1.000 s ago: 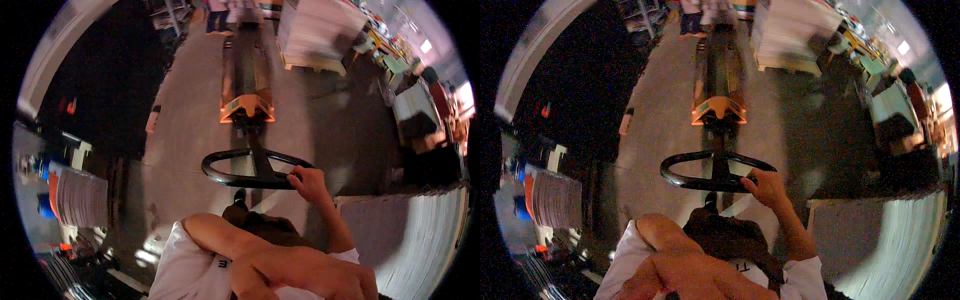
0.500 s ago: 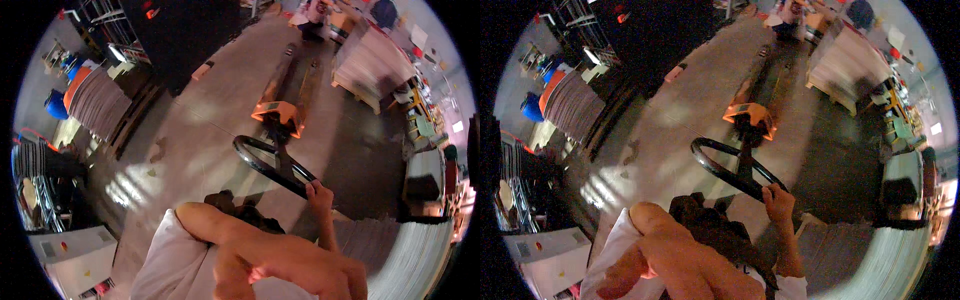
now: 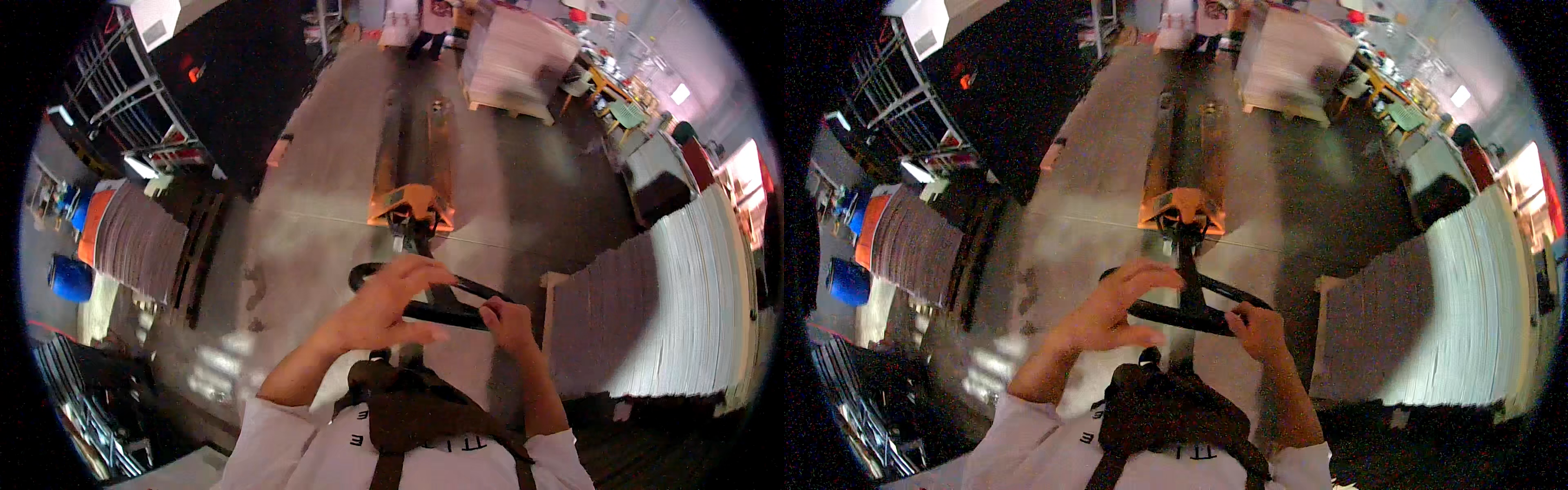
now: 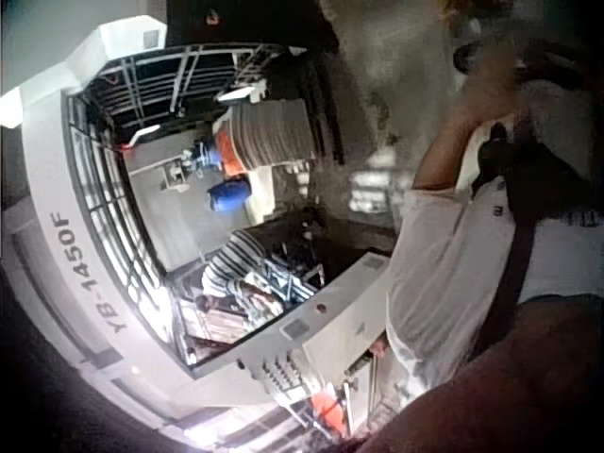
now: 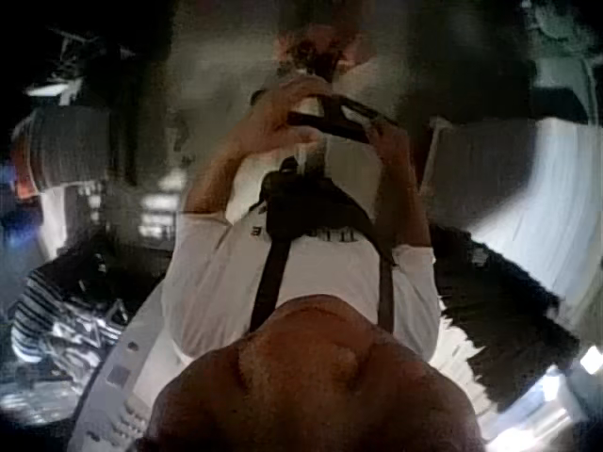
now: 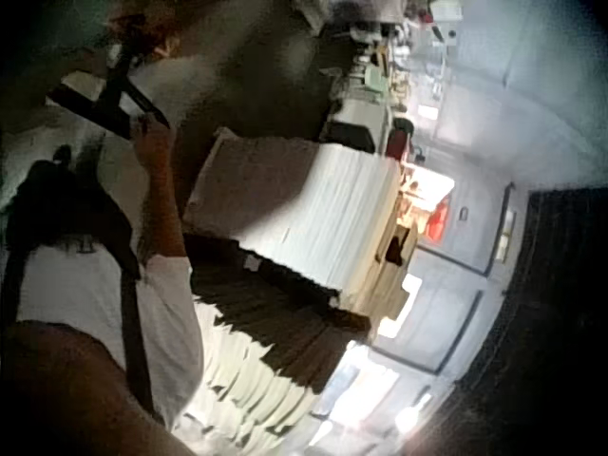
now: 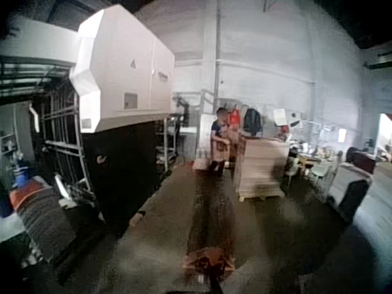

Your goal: The person uses a manual pallet jack to move stacks of flat cardboard sheets and other palletized materials within a warehouse. They position the forks under pallets, lift and transport them short distances, and set them down in different locations.

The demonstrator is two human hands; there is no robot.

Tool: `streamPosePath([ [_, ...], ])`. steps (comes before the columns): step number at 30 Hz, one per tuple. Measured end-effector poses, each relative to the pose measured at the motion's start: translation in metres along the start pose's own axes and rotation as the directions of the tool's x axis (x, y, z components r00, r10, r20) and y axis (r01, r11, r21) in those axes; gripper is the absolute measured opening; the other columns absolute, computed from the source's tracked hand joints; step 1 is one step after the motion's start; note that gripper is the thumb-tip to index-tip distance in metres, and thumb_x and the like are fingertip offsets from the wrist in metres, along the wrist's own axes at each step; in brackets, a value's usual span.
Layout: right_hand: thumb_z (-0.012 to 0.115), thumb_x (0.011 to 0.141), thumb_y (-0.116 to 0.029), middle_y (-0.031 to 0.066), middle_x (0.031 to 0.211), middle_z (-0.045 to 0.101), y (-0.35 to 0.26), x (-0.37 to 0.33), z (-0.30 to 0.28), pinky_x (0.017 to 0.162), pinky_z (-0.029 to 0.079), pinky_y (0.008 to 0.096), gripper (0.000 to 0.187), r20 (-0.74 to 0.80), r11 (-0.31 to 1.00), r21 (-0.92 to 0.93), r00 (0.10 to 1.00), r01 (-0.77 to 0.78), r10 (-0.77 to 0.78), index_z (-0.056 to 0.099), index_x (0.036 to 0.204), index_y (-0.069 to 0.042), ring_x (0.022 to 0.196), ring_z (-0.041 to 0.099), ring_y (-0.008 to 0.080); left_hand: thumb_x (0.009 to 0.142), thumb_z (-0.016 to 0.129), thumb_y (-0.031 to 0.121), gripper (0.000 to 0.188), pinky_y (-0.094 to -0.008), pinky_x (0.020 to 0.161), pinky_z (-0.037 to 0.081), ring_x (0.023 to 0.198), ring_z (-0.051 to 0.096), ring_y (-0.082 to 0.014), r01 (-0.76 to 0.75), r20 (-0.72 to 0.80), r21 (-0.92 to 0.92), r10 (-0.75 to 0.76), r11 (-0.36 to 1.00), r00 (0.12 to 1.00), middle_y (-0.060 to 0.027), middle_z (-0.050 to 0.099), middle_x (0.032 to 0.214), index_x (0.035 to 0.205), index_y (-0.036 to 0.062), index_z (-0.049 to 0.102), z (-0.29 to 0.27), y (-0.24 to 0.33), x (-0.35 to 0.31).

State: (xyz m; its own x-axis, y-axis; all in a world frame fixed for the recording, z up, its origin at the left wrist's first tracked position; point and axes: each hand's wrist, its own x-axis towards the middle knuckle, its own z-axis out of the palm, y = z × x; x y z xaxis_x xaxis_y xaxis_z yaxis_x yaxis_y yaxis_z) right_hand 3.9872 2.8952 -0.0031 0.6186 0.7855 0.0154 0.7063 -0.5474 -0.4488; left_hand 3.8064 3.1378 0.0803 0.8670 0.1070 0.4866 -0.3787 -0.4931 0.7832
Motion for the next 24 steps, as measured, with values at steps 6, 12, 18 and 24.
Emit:
streamPosePath([
  [6, 0.058, 0.088, -0.045, 0.011, 0.07, 0.066, -0.042, -0.094, 0.013, 0.063, 0.05, 0.0416, 0.039, 0.024, 1.0, 0.025, 1.0, -0.014, 0.014, 0.068, 0.087, -0.008, 0.068, 0.066, 0.0311, 0.062, 0.081, 0.049, 0.062, -0.0416, 0.083, 0.045, 0.097, 0.058, -0.0342, 0.343, 0.09, 0.434, -0.419, 0.833, 0.904, -0.0129, 0.063, 0.099, 0.102, 0.0056, 0.062, 0.026, -0.017, -0.112],
  [12, 0.061, 0.085, -0.049, 0.0164, 0.079, 0.066, -0.078, -0.198, 0.015, 0.065, 0.05, 0.0435, 0.045, 0.069, 0.983, 0.174, 0.995, 0.06, -0.073, 0.067, 0.085, -0.004, 0.073, 0.065, 0.0345, 0.057, 0.082, 0.051, 0.059, -0.0427, 0.074, 0.047, 0.085, 0.06, -0.0331, 0.246, 0.148, 0.533, -0.375, 0.81, 0.915, -0.0104, 0.063, 0.087, 0.09, 0.006, 0.061, 0.048, 0.042, -0.207],
  [18, 0.061, 0.086, -0.048, 0.0159, 0.077, 0.063, -0.105, -0.296, 0.041, 0.069, 0.047, 0.0459, 0.044, 0.002, 0.978, 0.153, 0.99, 0.138, -0.14, 0.066, 0.084, -0.004, 0.076, 0.061, 0.038, 0.064, 0.082, 0.043, 0.05, -0.0431, 0.075, 0.048, 0.088, 0.06, -0.0318, 0.131, 0.211, 0.541, -0.285, 0.831, 0.935, -0.01, 0.06, 0.089, 0.092, 0.0069, 0.06, 0.062, 0.094, -0.286],
  [24, 0.066, 0.082, -0.045, 0.0146, 0.079, 0.063, -0.148, -0.386, 0.052, 0.07, 0.047, 0.0457, 0.04, -0.084, 0.994, 0.082, 0.994, 0.071, -0.064, 0.065, 0.084, -0.005, 0.075, 0.061, 0.0367, 0.061, 0.079, 0.016, 0.037, -0.0422, 0.073, 0.048, 0.087, 0.058, -0.0319, 0.06, 0.156, 0.508, -0.16, 0.859, 0.975, -0.0095, 0.058, 0.09, 0.091, 0.0089, 0.059, 0.064, 0.13, -0.366],
])
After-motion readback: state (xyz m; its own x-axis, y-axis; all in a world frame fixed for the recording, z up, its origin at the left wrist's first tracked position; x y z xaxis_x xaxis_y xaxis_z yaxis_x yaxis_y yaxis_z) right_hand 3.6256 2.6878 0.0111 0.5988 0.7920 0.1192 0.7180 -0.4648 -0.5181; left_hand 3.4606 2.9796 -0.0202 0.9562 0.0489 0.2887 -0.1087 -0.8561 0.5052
